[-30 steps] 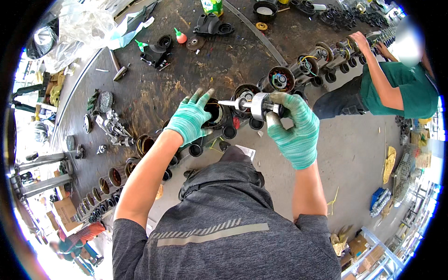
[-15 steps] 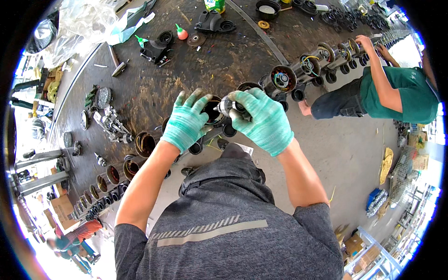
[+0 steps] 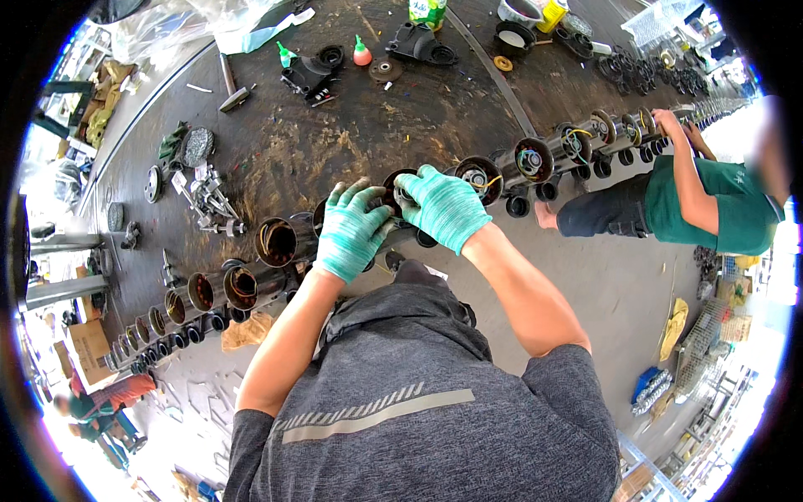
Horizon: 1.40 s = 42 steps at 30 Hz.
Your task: The person assembles small mechanical components by inserting metal shafts into cylindrical housings and securing them with black rubber rings. They repeatedly pick up parts from a blue bin and the table, insert the shafts, and place the assembled units into a row of larger metal cylinders on the workbench.
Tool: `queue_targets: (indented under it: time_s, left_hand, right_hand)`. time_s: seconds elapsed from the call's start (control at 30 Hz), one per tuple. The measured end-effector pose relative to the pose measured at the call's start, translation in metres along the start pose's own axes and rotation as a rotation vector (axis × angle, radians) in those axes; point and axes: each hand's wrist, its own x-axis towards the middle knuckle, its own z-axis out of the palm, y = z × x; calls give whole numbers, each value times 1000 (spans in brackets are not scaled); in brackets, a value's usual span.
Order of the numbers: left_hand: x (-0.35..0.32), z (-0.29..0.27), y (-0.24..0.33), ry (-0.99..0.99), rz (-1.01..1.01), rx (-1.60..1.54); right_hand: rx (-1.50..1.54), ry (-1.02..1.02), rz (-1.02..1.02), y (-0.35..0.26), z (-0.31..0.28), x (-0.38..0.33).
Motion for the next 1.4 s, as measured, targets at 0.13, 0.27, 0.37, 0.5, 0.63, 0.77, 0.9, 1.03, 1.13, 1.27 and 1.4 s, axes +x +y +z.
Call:
queue_targets:
  time_s: [0.13, 0.27, 0.37, 0.5, 0.63, 0.77, 0.9, 1.03, 1.13, 1.27, 1.4]
  left_hand:
    - [0, 1, 1, 37, -22, -79]
    - [-4, 2, -2, 73, -33, -98]
    - [-3, -6, -1, 10, -34, -137]
    - [-18, -49, -20, 52, 37, -112]
    - [-76, -139, -83, 102, -223, -75]
    - [-165, -209, -214, 55, -653, 48]
    - [-300, -225, -391, -141, -1077, 244]
    - [-376, -220, -504, -565, -1322, 275]
    - [-384, -200, -542, -665, -1354, 263]
    - [-369, -186, -566, -779, -1344, 296]
    - [-364, -197, -551, -809, -1241, 370]
  right_hand:
    - [-103, -197, 12, 3, 8, 7]
    - [-101, -281, 80, -6, 2, 16]
    - [-11, -228, 113, -14, -5, 15]
    - [80, -6, 65, -20, -13, 14]
    - [288, 167, -4, -57, -34, 19]
    - [339, 237, 42, -91, -33, 16]
    - [389, 264, 121, -123, -21, 5]
    - [368, 253, 212, -147, -13, -5]
    - [290, 249, 287, -170, -6, -11]
    - [189, 202, 288, -202, -3, -16]
    - [170, 132, 305, -242, -13, 1]
